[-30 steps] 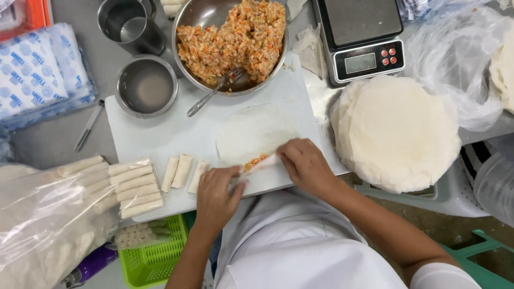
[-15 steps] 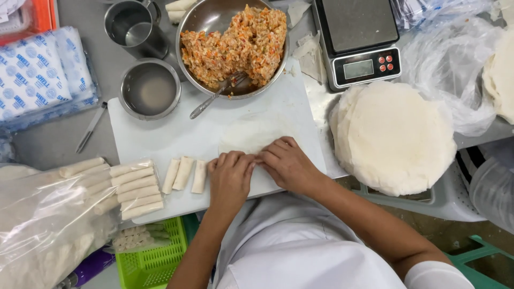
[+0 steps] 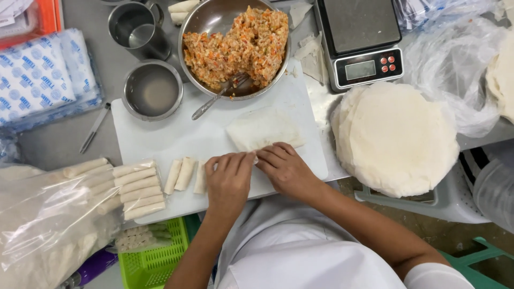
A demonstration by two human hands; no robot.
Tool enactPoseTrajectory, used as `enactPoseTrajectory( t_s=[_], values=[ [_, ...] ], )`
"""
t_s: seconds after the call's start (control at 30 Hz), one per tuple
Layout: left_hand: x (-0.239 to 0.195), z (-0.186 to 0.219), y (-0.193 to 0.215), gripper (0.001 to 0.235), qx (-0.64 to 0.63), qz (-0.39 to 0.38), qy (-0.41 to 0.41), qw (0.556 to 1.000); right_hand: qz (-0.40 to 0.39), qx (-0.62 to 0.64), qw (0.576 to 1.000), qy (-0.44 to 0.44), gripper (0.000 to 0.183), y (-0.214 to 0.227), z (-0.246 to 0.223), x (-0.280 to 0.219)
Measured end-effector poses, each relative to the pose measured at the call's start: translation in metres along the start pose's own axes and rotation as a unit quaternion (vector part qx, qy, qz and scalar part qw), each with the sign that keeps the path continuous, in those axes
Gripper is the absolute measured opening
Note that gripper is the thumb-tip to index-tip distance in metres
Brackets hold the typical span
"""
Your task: Wrapping spring rolls by placing filling on a wrapper and rolling it up manually.
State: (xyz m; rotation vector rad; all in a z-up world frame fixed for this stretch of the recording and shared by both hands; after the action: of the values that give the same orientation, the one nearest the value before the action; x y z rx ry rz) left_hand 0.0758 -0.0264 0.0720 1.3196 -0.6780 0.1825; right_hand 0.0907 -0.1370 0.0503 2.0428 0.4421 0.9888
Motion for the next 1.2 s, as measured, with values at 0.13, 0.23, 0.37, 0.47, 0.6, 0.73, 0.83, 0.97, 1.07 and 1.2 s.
enactPoseTrajectory(
  t_s=[0.13,0.23,0.37,0.47,0.6,0.73,0.83,0.97,1.07,1.2],
  values=[
    [-0.010,0.005,-0.017,0.017,-0.028,-0.002,-0.028,0.999,0.011,0.067,0.996,-0.057,0.023,0.032,0.018,-0.023],
    [-0.021,-0.003,-0.030,0.021,-0.103,-0.038,0.017,0.994,0.015,-0.114,0.984,-0.134,0.018,0.040,0.059,-0.056],
    [-0.022,-0.002,-0.034,0.015,-0.122,-0.075,0.021,0.989,0.026,-0.133,0.974,-0.179,0.015,0.040,0.060,-0.046],
    [-0.016,0.000,-0.034,0.018,-0.107,-0.106,0.016,0.988,0.067,-0.091,0.983,-0.142,0.012,0.033,0.035,-0.025],
    [-0.018,0.000,-0.040,0.023,-0.084,-0.148,-0.001,0.986,0.074,-0.030,0.996,-0.031,0.013,0.018,-0.001,-0.006],
    [-0.018,-0.014,-0.050,0.026,-0.103,-0.163,-0.005,0.981,0.041,-0.080,0.996,0.001,0.012,0.005,-0.002,-0.006],
    [-0.004,-0.035,-0.048,0.024,-0.112,-0.117,0.000,0.987,0.037,-0.105,0.993,0.027,0.015,0.005,-0.002,-0.006],
    [0.010,-0.047,-0.052,0.039,-0.021,-0.131,-0.011,0.991,0.003,-0.080,0.996,0.038,0.032,0.009,-0.003,-0.002],
    [0.026,-0.033,-0.047,0.041,0.000,-0.115,-0.050,0.992,-0.019,-0.078,0.996,0.028,0.034,0.005,-0.003,0.000],
    [0.024,-0.020,-0.071,0.042,-0.015,-0.172,-0.097,0.980,-0.040,-0.086,0.995,0.010,0.027,0.002,-0.007,-0.006]
  ],
)
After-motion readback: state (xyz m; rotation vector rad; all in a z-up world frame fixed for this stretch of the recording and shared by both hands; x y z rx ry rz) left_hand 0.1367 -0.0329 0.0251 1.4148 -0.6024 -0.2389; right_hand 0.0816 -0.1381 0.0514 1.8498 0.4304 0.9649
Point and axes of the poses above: each hand's wrist, its own x-axis towards the middle knuckle, its own y-axis out of the back of the hand, z = x × y, the point moved 8 cm from there along x, towards the middle knuckle, and after that the axes turned 5 degrees about x, right-handed, at the moved point
